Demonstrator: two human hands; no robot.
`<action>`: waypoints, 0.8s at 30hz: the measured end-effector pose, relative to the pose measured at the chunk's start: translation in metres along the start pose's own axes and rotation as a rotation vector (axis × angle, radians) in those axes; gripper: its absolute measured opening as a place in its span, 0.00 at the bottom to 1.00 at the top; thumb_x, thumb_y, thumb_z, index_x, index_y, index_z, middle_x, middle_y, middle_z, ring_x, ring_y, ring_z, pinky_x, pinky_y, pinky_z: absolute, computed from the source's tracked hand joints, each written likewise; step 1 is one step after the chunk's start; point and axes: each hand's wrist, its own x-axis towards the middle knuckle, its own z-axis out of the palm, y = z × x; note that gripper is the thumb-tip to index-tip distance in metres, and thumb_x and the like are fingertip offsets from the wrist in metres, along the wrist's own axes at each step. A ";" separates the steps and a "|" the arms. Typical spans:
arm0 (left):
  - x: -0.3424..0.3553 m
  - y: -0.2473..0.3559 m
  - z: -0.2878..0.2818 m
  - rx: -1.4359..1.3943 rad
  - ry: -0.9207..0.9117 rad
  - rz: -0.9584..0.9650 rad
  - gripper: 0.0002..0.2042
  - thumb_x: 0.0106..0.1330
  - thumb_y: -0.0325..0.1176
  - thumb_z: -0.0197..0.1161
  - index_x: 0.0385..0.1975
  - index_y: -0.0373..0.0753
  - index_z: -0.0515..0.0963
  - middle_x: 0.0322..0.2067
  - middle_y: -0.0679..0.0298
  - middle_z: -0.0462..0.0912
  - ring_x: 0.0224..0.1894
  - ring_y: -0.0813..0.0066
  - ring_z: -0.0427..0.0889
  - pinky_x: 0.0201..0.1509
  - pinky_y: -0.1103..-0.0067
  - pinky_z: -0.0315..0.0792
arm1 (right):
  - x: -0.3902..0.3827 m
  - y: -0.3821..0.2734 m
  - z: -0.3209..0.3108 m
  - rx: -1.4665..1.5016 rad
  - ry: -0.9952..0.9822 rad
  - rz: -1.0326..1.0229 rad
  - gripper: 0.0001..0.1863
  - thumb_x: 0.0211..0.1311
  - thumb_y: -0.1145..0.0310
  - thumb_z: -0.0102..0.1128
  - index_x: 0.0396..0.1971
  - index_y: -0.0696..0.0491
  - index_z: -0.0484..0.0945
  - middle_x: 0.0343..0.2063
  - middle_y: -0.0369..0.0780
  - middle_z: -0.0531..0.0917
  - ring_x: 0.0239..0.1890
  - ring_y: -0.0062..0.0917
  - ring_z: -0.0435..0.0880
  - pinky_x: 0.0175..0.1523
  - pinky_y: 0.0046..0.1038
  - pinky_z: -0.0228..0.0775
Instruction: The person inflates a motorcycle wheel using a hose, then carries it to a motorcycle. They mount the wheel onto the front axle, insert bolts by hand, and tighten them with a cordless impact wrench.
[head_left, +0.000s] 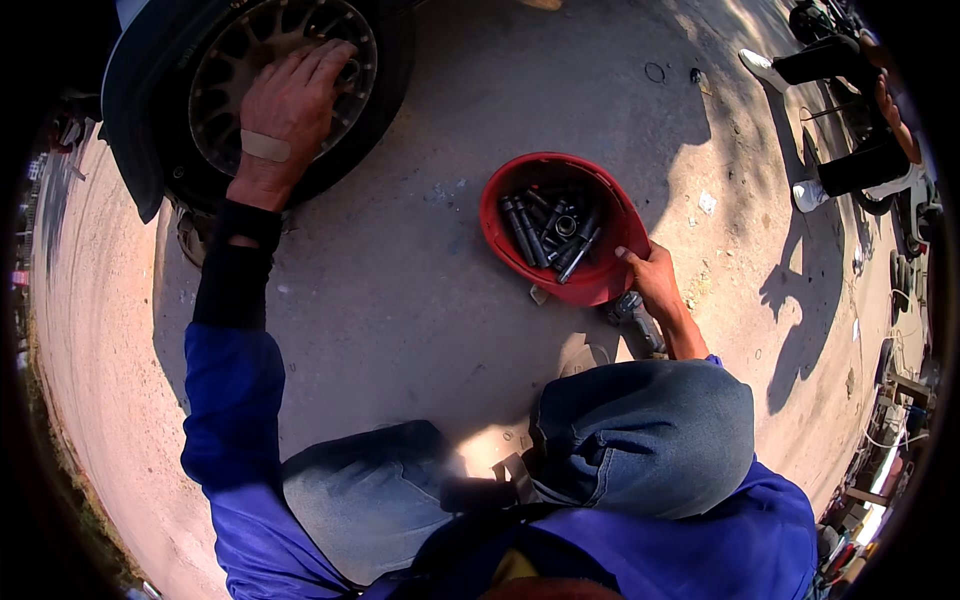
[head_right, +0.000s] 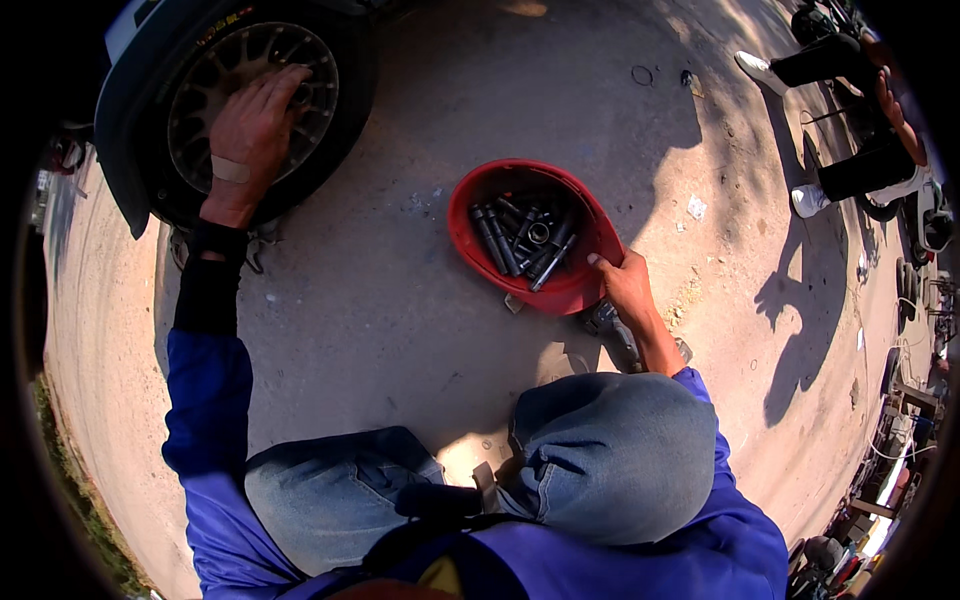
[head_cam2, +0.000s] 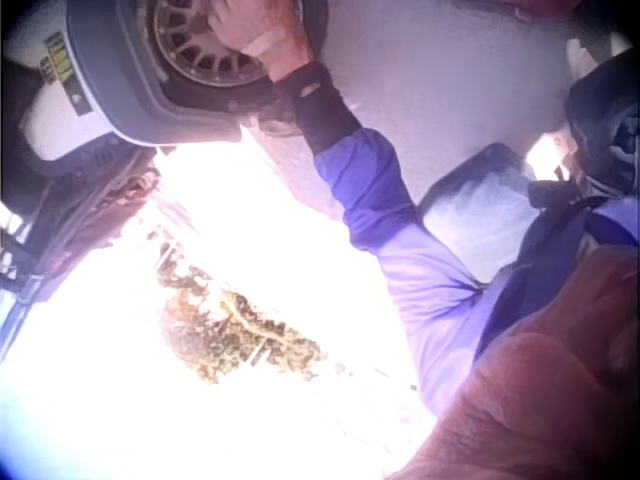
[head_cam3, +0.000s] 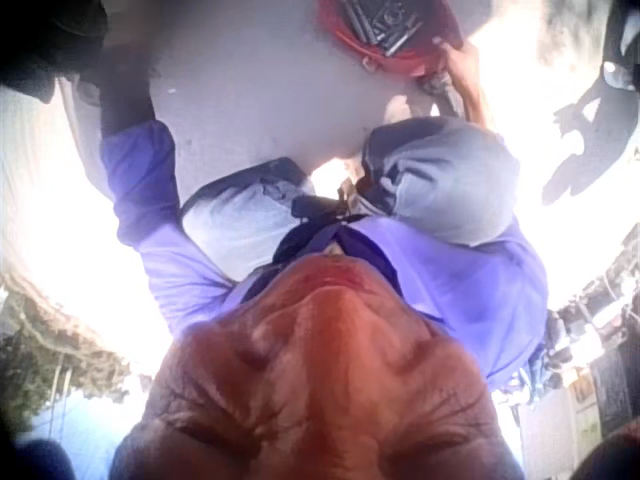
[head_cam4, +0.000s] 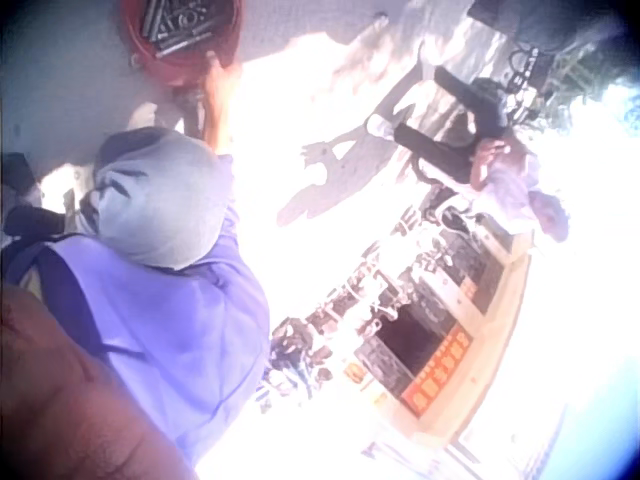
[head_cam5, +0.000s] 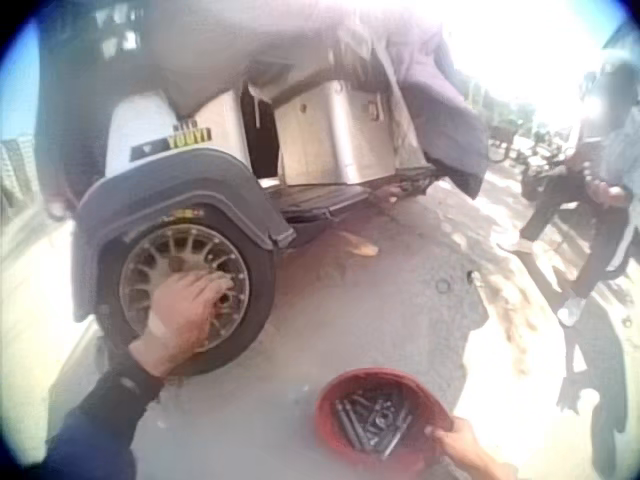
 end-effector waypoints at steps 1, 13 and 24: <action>0.000 0.003 -0.006 -0.060 0.043 0.029 0.22 0.63 0.27 0.69 0.59 0.43 0.78 0.53 0.61 0.86 0.55 0.64 0.85 0.56 0.70 0.79 | -0.004 -0.010 0.001 0.069 0.001 0.033 0.15 0.68 0.71 0.66 0.50 0.62 0.82 0.33 0.39 0.88 0.28 0.21 0.84 0.35 0.24 0.76; -0.032 0.144 0.009 -1.159 -0.979 -0.554 0.15 0.77 0.45 0.62 0.43 0.36 0.77 0.31 0.62 0.80 0.28 0.73 0.78 0.31 0.76 0.74 | 0.001 -0.010 0.011 -0.138 0.015 -0.112 0.13 0.61 0.73 0.67 0.44 0.63 0.85 0.32 0.40 0.88 0.32 0.24 0.86 0.40 0.29 0.80; -0.018 0.172 0.026 -1.395 -0.964 -0.579 0.14 0.75 0.41 0.63 0.44 0.33 0.77 0.29 0.63 0.80 0.30 0.73 0.79 0.35 0.73 0.74 | 0.000 -0.003 0.014 -0.066 0.047 -0.031 0.12 0.61 0.73 0.66 0.42 0.62 0.86 0.31 0.40 0.89 0.32 0.24 0.86 0.41 0.28 0.79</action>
